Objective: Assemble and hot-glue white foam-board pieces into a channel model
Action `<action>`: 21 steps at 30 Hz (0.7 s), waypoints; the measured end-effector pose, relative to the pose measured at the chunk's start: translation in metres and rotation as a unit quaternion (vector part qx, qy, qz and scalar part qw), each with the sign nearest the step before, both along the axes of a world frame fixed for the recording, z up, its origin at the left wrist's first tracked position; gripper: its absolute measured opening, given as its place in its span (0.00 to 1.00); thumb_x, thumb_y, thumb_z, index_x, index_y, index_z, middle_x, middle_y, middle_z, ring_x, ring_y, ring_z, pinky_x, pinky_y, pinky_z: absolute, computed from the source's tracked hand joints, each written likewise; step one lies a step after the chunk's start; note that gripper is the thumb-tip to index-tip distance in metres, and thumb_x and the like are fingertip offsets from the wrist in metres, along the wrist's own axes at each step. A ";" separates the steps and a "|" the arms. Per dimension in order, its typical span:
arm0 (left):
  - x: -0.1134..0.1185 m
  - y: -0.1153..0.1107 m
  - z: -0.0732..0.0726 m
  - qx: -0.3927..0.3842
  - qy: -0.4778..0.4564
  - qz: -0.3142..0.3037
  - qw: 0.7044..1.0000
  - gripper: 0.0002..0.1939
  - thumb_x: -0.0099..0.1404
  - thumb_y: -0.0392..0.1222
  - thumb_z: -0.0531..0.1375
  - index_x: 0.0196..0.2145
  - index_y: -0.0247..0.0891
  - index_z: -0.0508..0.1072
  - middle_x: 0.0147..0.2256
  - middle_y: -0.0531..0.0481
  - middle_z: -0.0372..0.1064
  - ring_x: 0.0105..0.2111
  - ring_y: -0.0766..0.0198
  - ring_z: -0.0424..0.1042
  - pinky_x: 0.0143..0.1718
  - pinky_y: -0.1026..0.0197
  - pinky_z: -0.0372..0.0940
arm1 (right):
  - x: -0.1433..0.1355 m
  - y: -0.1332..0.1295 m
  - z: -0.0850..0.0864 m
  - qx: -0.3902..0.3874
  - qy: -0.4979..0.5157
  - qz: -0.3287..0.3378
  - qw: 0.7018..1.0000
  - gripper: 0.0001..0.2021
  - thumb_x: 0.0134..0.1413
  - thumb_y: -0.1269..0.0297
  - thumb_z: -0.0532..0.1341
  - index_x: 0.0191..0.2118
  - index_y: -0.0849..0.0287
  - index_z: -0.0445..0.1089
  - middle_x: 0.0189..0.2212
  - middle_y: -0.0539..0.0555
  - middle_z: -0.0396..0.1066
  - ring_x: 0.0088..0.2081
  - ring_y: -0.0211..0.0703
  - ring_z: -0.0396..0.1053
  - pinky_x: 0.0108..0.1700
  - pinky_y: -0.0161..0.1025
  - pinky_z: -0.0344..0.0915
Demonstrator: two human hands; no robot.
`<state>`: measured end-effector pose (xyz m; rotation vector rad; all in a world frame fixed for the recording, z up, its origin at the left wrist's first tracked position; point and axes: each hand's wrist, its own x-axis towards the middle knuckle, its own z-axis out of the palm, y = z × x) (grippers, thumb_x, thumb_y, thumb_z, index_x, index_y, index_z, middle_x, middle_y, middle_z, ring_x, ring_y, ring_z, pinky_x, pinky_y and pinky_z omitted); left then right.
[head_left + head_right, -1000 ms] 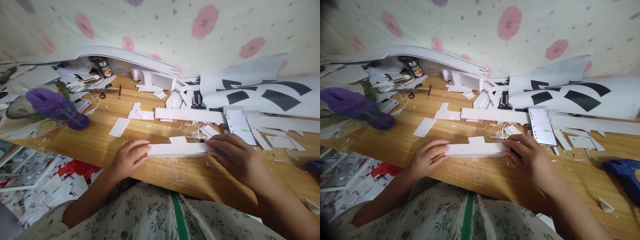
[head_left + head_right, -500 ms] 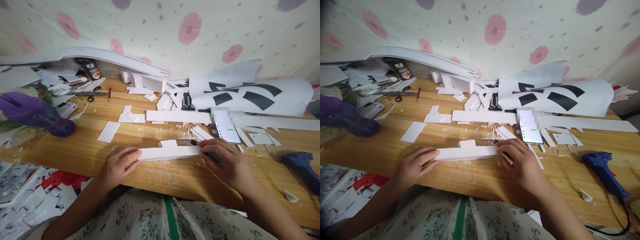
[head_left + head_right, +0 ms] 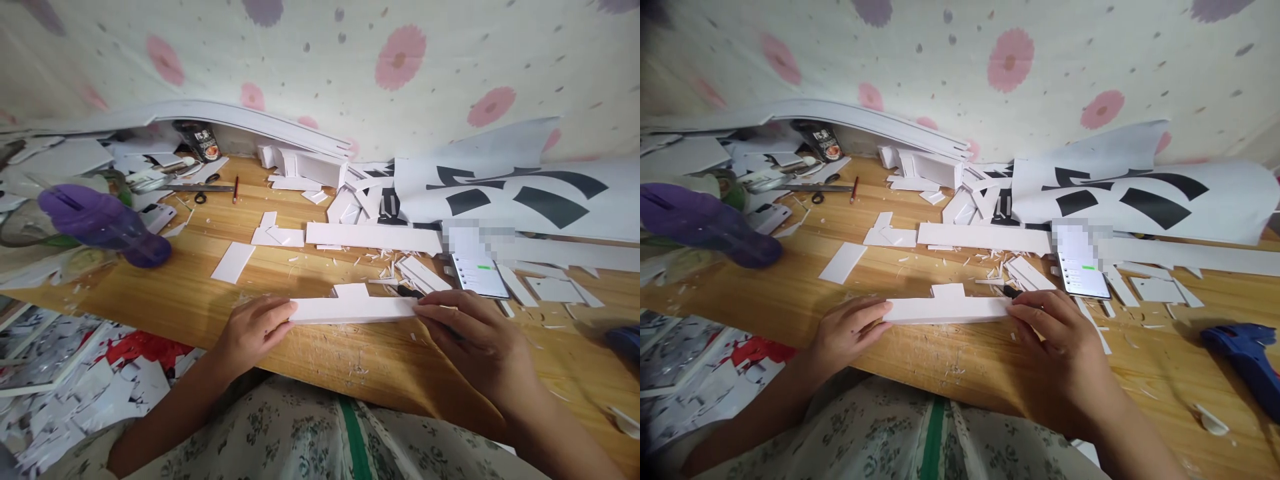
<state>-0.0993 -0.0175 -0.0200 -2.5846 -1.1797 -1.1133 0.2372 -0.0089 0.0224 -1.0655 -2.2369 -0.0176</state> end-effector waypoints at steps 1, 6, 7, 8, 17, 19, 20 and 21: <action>0.000 0.000 0.000 0.000 0.000 -0.001 1.000 0.13 0.62 0.33 0.61 0.45 0.40 0.67 0.37 0.49 0.78 0.35 0.64 0.77 0.40 0.63 0.72 | -0.002 0.000 0.001 0.002 0.005 0.000 1.000 0.12 0.54 0.77 0.61 0.41 0.52 0.70 0.37 0.53 0.71 0.37 0.42 0.70 0.37 0.41 0.68; 0.001 0.000 0.002 -0.001 -0.004 -0.002 1.000 0.12 0.62 0.33 0.60 0.44 0.40 0.68 0.36 0.49 0.77 0.35 0.65 0.77 0.39 0.65 0.72 | -0.006 -0.002 0.003 0.019 0.010 0.001 1.000 0.11 0.55 0.76 0.61 0.40 0.53 0.70 0.37 0.54 0.71 0.36 0.43 0.70 0.36 0.41 0.67; 0.001 0.000 0.002 -0.001 -0.006 -0.002 1.000 0.12 0.62 0.32 0.60 0.44 0.40 0.68 0.36 0.49 0.77 0.35 0.65 0.77 0.39 0.65 0.72 | -0.006 -0.003 0.004 0.022 0.007 0.003 1.000 0.10 0.55 0.76 0.61 0.41 0.53 0.70 0.37 0.54 0.71 0.36 0.43 0.69 0.36 0.41 0.67; 0.001 0.000 0.002 0.000 -0.008 -0.003 1.000 0.12 0.62 0.32 0.60 0.44 0.41 0.68 0.37 0.49 0.77 0.35 0.65 0.77 0.39 0.65 0.71 | -0.006 -0.003 0.004 0.023 0.002 0.003 1.000 0.10 0.55 0.75 0.61 0.40 0.54 0.70 0.37 0.54 0.71 0.36 0.43 0.69 0.36 0.41 0.67; 0.000 0.003 -0.001 0.001 -0.022 -0.003 1.000 0.12 0.61 0.33 0.61 0.43 0.40 0.68 0.36 0.48 0.77 0.35 0.64 0.76 0.38 0.64 0.72 | -0.034 -0.005 0.005 0.058 -0.030 0.017 0.998 0.12 0.52 0.73 0.64 0.44 0.61 0.70 0.40 0.60 0.72 0.40 0.49 0.69 0.40 0.46 0.68; 0.000 0.003 -0.001 0.001 -0.021 -0.007 1.000 0.12 0.61 0.33 0.61 0.43 0.40 0.68 0.37 0.47 0.77 0.35 0.64 0.76 0.38 0.64 0.72 | -0.045 -0.004 0.006 0.054 -0.035 0.035 0.997 0.12 0.52 0.73 0.64 0.44 0.61 0.70 0.40 0.60 0.72 0.41 0.49 0.69 0.41 0.46 0.68; 0.000 0.003 -0.001 0.000 -0.020 -0.009 1.000 0.12 0.61 0.33 0.61 0.43 0.40 0.68 0.37 0.47 0.76 0.36 0.64 0.76 0.38 0.64 0.71 | -0.049 -0.004 0.006 0.052 -0.036 0.042 0.997 0.11 0.53 0.73 0.64 0.43 0.61 0.71 0.40 0.60 0.73 0.41 0.49 0.69 0.42 0.46 0.68; 0.000 0.003 -0.001 0.000 -0.018 -0.010 1.000 0.13 0.61 0.33 0.60 0.44 0.40 0.67 0.37 0.47 0.76 0.36 0.64 0.76 0.38 0.63 0.71 | -0.053 -0.004 0.006 0.049 -0.036 0.048 0.997 0.09 0.53 0.73 0.64 0.42 0.62 0.71 0.39 0.60 0.73 0.40 0.48 0.69 0.42 0.46 0.69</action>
